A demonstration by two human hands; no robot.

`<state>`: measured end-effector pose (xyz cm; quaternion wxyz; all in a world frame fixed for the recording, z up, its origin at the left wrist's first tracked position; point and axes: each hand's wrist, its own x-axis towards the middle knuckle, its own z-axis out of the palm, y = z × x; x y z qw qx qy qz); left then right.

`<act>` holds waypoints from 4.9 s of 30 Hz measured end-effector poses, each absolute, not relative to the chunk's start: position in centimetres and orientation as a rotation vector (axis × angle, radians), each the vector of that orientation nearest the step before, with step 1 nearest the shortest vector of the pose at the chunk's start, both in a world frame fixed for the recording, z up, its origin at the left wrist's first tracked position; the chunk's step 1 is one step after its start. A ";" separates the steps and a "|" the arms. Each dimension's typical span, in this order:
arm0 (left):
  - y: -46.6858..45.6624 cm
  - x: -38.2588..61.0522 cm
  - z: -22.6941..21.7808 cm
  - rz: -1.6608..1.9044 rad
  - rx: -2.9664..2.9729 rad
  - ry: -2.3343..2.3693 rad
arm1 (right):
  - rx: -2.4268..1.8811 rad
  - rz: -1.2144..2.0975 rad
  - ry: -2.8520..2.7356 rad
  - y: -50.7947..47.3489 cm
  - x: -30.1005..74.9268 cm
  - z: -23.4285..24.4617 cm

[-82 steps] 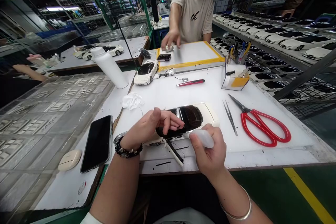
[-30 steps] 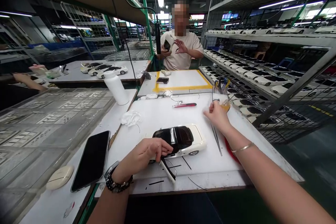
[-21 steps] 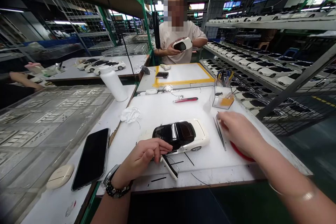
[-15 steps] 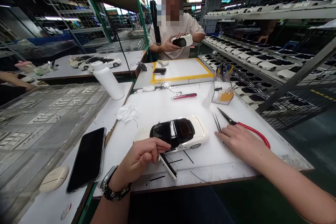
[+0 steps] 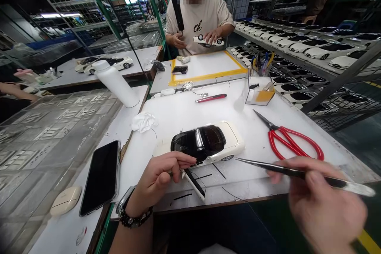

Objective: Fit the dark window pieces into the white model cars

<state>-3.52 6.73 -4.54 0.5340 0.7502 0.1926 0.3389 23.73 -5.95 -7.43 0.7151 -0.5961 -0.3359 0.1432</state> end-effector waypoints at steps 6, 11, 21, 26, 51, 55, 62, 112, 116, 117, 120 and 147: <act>6.7 -3.6 -4.6 0.794 1.759 0.477 | -1.150 0.844 -0.435 -4.8 17.0 -8.2; 6.7 -3.7 -4.8 0.801 1.801 0.502 | -1.087 0.931 -0.542 -3.9 14.7 -7.4; 6.7 -3.6 -4.7 0.800 1.811 0.493 | -1.082 0.915 -0.534 -3.5 14.2 -7.9; 6.7 -3.7 -4.6 0.799 1.803 0.483 | -1.074 0.905 -0.554 -3.5 14.3 -7.9; 6.4 -2.6 -5.1 0.970 2.683 0.710 | -1.383 0.461 -0.943 -4.2 14.2 -8.6; 6.5 -2.6 -5.2 0.887 2.746 0.762 | -1.383 0.444 -0.969 -4.1 14.2 -8.5; 6.6 -2.3 -5.3 0.805 2.804 0.773 | -1.387 0.436 -0.995 -4.0 14.2 -8.2; 6.5 -3.2 -5.4 1.074 2.389 0.658 | -1.581 0.337 -1.858 1.6 15.5 -0.2; 6.5 -3.2 -5.4 1.064 2.384 0.665 | -1.531 0.420 -1.802 1.0 16.2 -0.7; 6.5 -3.2 -5.4 1.061 2.382 0.670 | -1.541 0.436 -1.799 1.0 16.2 -0.9; 6.5 -3.2 -5.4 1.063 2.382 0.671 | -1.559 0.472 -1.790 1.1 16.3 -1.3; 6.6 -3.1 -5.3 1.056 2.411 0.685 | -1.515 0.449 -1.764 1.2 16.0 -1.7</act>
